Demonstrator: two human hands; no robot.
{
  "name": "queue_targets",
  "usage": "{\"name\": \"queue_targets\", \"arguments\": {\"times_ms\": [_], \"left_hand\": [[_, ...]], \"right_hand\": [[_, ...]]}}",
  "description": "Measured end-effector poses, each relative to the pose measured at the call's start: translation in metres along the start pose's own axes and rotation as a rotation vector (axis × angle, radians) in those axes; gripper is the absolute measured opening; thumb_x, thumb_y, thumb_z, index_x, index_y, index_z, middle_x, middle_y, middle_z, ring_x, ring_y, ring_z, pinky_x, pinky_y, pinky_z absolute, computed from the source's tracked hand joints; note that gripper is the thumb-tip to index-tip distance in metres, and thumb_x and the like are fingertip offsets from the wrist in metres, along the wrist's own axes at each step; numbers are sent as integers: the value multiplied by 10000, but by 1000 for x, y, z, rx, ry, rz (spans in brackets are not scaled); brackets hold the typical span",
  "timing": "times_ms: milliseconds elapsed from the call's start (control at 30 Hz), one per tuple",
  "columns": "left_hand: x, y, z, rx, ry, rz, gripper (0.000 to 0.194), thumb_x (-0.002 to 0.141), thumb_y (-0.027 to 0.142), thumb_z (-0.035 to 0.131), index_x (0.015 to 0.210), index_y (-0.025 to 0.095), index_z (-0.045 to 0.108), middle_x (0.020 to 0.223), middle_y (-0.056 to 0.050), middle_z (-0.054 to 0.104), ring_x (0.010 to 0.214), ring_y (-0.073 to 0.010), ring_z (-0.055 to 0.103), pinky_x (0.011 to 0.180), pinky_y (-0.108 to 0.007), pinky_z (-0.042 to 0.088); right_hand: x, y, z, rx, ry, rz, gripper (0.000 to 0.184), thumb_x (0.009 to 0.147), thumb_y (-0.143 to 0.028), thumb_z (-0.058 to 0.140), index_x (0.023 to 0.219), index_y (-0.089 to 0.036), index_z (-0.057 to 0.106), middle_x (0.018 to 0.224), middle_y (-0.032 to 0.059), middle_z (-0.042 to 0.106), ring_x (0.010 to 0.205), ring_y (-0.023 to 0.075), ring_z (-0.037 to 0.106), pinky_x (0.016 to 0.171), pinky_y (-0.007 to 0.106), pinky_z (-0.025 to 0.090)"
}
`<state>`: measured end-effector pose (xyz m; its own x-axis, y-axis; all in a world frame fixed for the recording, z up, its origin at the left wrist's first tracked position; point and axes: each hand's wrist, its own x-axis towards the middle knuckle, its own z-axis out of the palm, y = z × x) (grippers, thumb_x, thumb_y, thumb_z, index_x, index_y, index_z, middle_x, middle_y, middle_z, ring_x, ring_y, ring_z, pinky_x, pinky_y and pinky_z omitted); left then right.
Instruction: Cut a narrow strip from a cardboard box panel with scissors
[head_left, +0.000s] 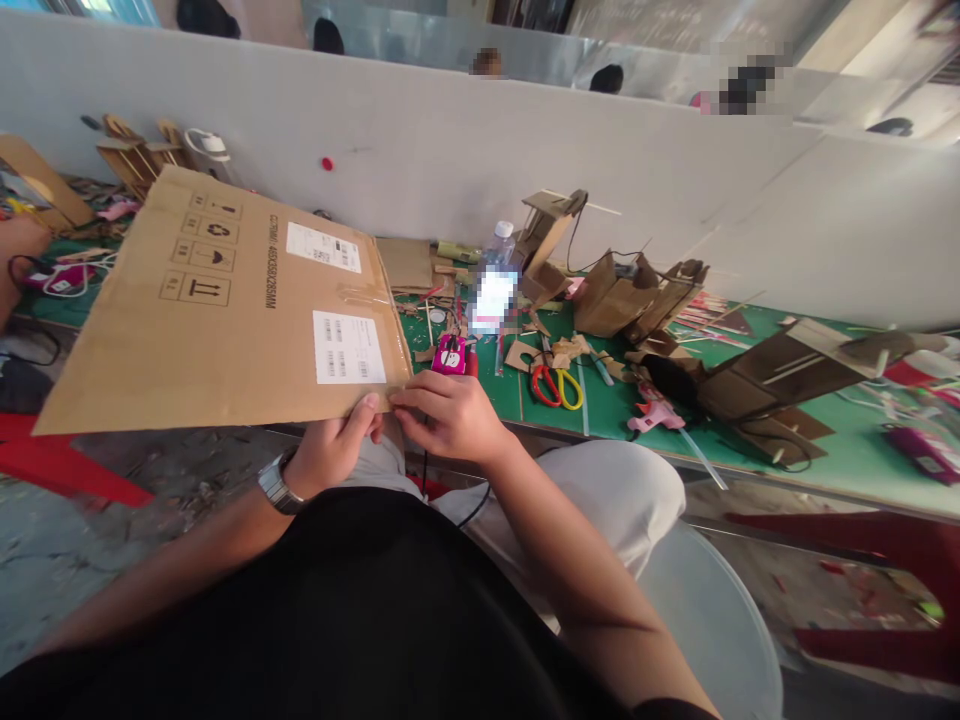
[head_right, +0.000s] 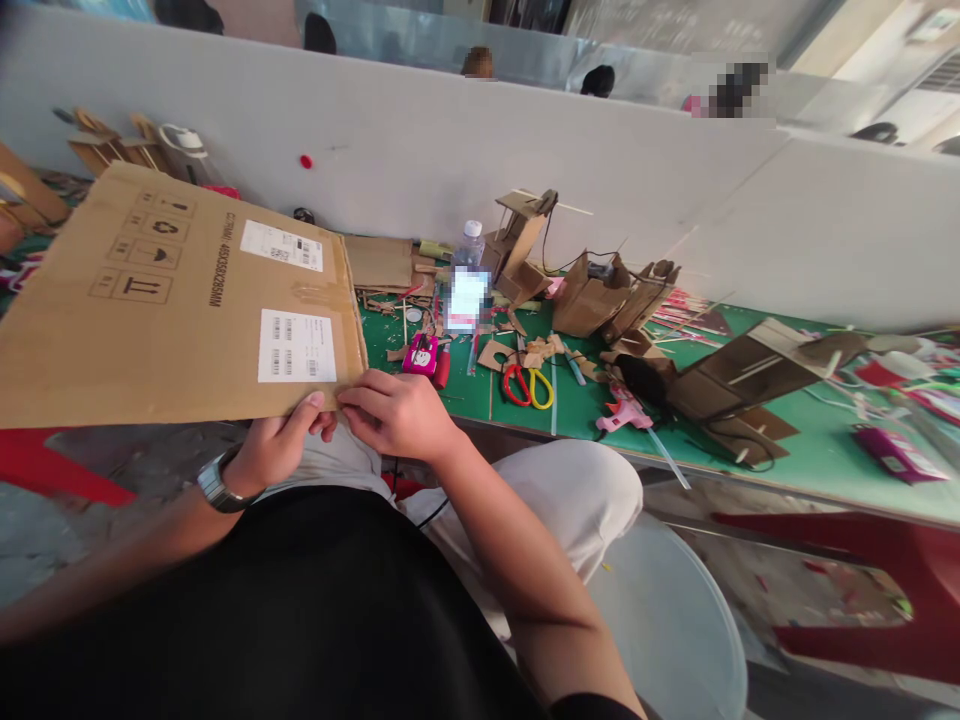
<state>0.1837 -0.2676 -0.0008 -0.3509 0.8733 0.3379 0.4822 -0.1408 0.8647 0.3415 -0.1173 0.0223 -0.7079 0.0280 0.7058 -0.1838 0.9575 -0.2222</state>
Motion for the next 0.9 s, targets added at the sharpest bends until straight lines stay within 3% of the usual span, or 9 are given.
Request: {"name": "queue_targets", "arguments": {"times_ms": [200,500,767,900], "left_hand": [[0,1,1,50,-7,28,473,1107,363,411,661,244,512,635,-5,582,652,-177,586,771,-356,489],[2,1,4,9,-15,-5,471,1107,386,411,669,245,508,625,-6,585,634,-180,598,743,-359,497],[1,1,3,84,-45,24,449,1099,344,422,670,249,510,657,-8,602,687,-187,602,781,-353,491],[1,5,2,68,-15,11,442,1096,339,425,672,248,512,644,-3,596,672,-182,605,792,-355,490]], "right_hand": [[-1,-1,1,-160,2,-34,166,1024,-210,572,1027,-195,737,953,52,791,731,167,715,633,323,539],[-3,1,0,-191,-64,-34,153,1018,-193,542,1016,-193,695,950,65,741,734,172,668,641,329,517],[2,-4,10,-292,-142,60,141,1007,-192,491,932,-179,611,861,53,637,616,157,505,520,315,331],[2,-2,11,-186,-120,169,84,976,-148,502,946,-196,564,889,49,628,675,160,549,556,285,373]]}}
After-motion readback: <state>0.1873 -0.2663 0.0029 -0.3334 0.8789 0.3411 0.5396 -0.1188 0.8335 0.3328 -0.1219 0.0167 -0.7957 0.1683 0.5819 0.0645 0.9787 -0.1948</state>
